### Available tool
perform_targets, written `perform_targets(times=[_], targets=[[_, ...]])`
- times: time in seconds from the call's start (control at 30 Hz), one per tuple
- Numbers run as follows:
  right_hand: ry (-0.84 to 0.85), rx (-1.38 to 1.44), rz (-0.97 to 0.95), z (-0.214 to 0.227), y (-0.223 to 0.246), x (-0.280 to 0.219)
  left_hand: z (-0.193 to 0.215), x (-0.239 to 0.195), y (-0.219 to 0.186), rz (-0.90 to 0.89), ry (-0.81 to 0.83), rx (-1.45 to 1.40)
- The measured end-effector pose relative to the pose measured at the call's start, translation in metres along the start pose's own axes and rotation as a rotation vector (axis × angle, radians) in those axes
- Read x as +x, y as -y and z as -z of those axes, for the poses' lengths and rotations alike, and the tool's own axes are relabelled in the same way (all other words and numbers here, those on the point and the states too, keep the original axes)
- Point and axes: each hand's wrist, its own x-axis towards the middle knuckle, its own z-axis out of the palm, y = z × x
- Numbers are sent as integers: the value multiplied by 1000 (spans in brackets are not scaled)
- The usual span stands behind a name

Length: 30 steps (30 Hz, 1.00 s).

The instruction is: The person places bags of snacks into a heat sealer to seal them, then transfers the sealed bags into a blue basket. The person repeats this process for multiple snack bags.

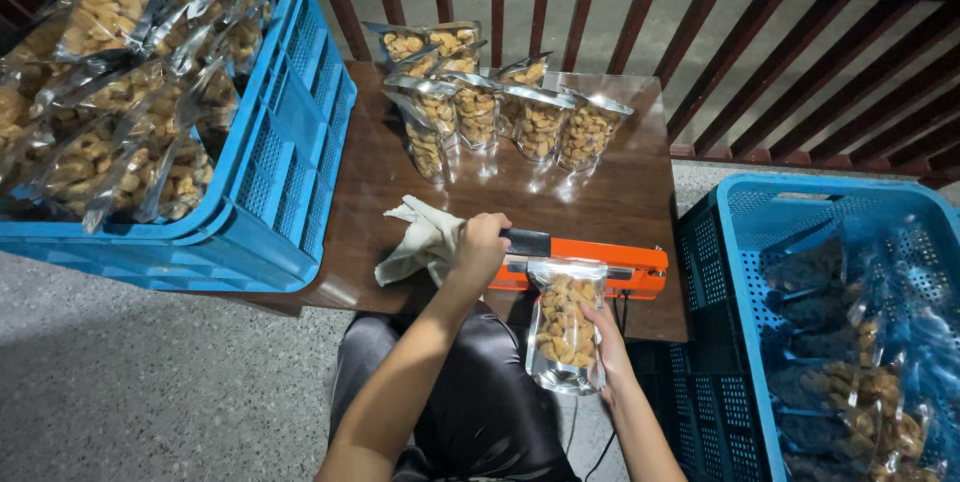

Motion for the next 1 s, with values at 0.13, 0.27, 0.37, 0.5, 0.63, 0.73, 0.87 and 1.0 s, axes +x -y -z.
perform_targets(times=[0.13,0.27,0.37,0.5,0.63,0.73,0.87,1.0], targets=[[3,-4,5,-4,4,-5,-8,-5,10,20,-6,-11],[-22,-11,-4,-5,4,-5,-10,-5,20,69,24,-39],[6,-2,25,-2,2,-4,-11,-4,21,138,103,-18],[18,-5,41,-1,1,-1,-11,-1,20,133,112,2],[13,-5,39,-2,1,-3,-12,2,17,197,154,19],[-27,-38,12,-6,4,-4,-12,8,14,254,205,56],[-32,-44,7,-6,4,-4,-14,4,14,177,123,55],[-1,-20,35,-1,0,-2,-18,3,17,192,116,52]])
